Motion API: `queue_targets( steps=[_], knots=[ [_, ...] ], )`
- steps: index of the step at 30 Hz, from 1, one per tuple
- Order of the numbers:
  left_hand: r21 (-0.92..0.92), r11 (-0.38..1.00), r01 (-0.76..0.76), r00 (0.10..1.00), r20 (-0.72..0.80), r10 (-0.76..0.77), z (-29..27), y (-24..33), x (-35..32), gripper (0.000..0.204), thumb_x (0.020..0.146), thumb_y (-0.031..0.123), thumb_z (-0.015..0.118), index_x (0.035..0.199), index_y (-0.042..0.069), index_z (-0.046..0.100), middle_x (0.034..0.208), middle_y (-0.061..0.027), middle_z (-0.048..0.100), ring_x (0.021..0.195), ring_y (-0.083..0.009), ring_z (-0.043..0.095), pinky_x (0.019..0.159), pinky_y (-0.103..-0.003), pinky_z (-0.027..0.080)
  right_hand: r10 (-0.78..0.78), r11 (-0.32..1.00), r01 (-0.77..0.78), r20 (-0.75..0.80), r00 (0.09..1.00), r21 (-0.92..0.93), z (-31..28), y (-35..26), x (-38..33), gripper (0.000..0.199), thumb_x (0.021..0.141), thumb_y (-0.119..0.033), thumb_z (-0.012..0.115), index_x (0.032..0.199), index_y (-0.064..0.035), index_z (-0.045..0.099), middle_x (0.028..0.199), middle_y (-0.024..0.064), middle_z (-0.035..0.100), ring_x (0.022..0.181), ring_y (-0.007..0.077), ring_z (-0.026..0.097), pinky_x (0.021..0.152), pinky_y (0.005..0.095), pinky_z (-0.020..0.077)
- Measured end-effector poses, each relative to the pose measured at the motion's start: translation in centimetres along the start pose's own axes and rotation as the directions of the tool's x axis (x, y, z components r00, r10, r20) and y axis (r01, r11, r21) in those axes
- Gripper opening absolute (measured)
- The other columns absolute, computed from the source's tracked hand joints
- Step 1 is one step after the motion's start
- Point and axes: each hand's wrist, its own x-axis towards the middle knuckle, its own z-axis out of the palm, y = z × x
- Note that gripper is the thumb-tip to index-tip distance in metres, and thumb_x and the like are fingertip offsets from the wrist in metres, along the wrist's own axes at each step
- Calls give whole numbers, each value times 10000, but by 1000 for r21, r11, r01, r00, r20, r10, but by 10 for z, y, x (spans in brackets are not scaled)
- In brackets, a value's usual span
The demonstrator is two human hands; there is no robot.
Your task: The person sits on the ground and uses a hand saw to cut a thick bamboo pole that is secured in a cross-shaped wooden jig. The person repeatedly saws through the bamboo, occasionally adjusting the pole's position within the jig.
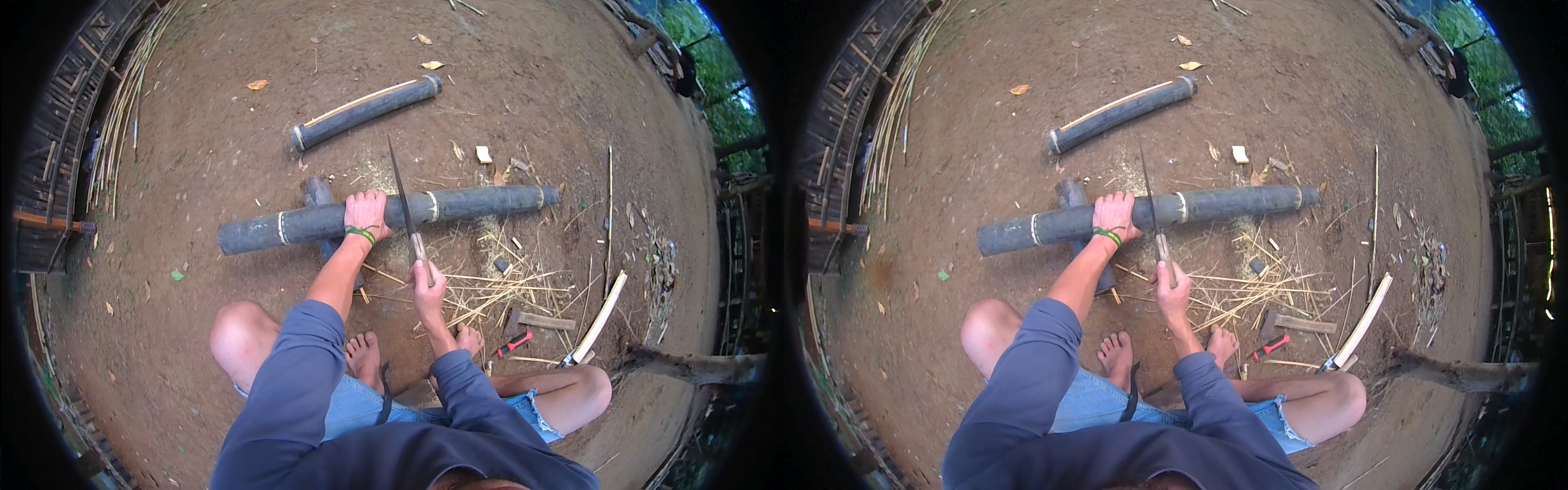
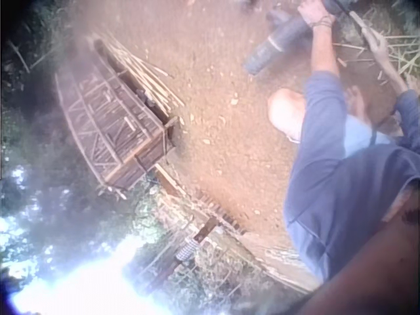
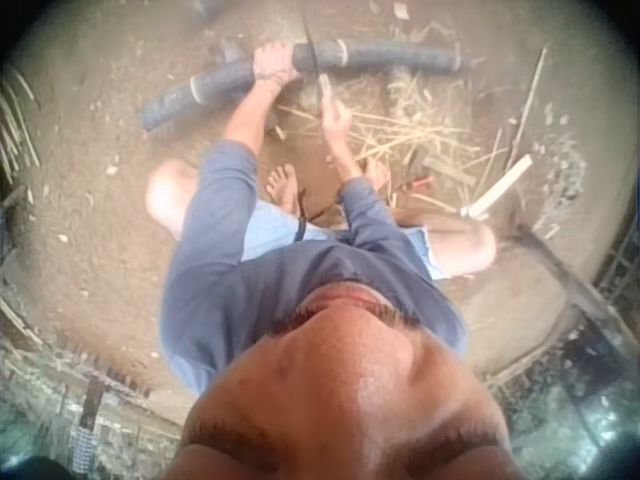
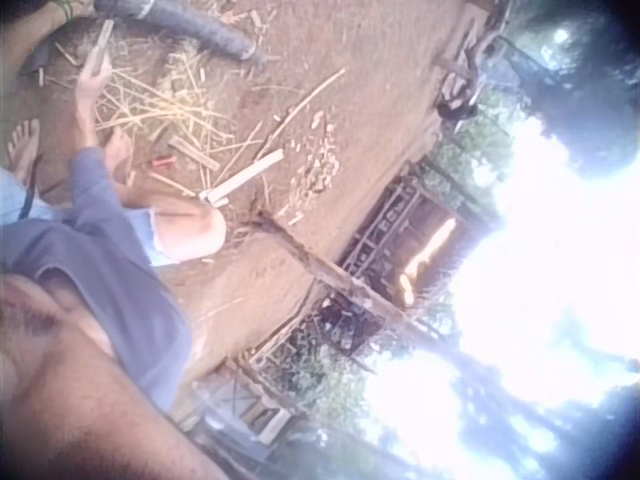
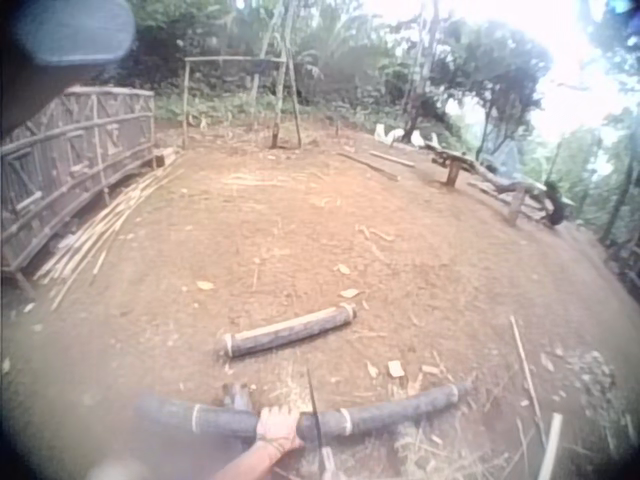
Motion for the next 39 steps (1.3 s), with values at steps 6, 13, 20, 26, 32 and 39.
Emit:
queue_targets(
  steps=[6,13,20,26,32,39],
  knots=[
    [-45,998,38,969,246,-26,-19,5,19,762,589,473,953,1201,113,676,1207,-127,721,1161,-316,691,1004,-456,537,128,989,-129,-12,992,-75,-4,-27,11,407,1053,-331,609,837,7,678,622,23,587,584,97,500,544,336,398],
    [-25,1000,9,995,95,-7,2,18,-37,843,555,451,966,1242,130,598,1204,-107,669,1124,-299,669,991,-448,510,135,986,-136,-22,991,-95,-31,-2,-33,397,1022,-322,650,850,33,698,561,53,521,555,107,471,534,356,395],
    [62,998,-4,999,-36,7,14,24,-45,799,537,417,970,1179,147,579,1140,-90,662,1086,-299,670,970,-439,512,18,993,-22,-34,999,-118,-36,6,-41,374,1029,-325,648,845,-2,688,589,15,522,572,102,489,534,339,392],
    [6,998,-66,994,-83,66,29,11,-57,888,511,368,943,1283,127,579,1177,-94,658,1064,-317,671,949,-441,537,-16,991,8,-57,998,-133,-25,-2,-54,372,1024,-324,647,866,9,702,576,44,503,563,106,482,525,366,410],
    [30,988,-153,988,26,152,16,7,-74,896,486,366,960,1258,108,585,1154,-105,660,1043,-327,680,933,-441,549,114,990,-119,-65,991,-78,-20,-36,-92,437,1010,-363,651,772,4,645,562,95,519,521,181,490,529,406,400],
    [-9,985,-174,983,51,175,5,22,-55,757,493,364,958,1113,102,611,1082,-122,688,987,-357,701,876,-465,570,-19,1000,15,-168,986,-24,-15,5,-76,427,1034,-326,635,747,-11,598,547,40,472,512,153,412,513,379,363]
  ],
)
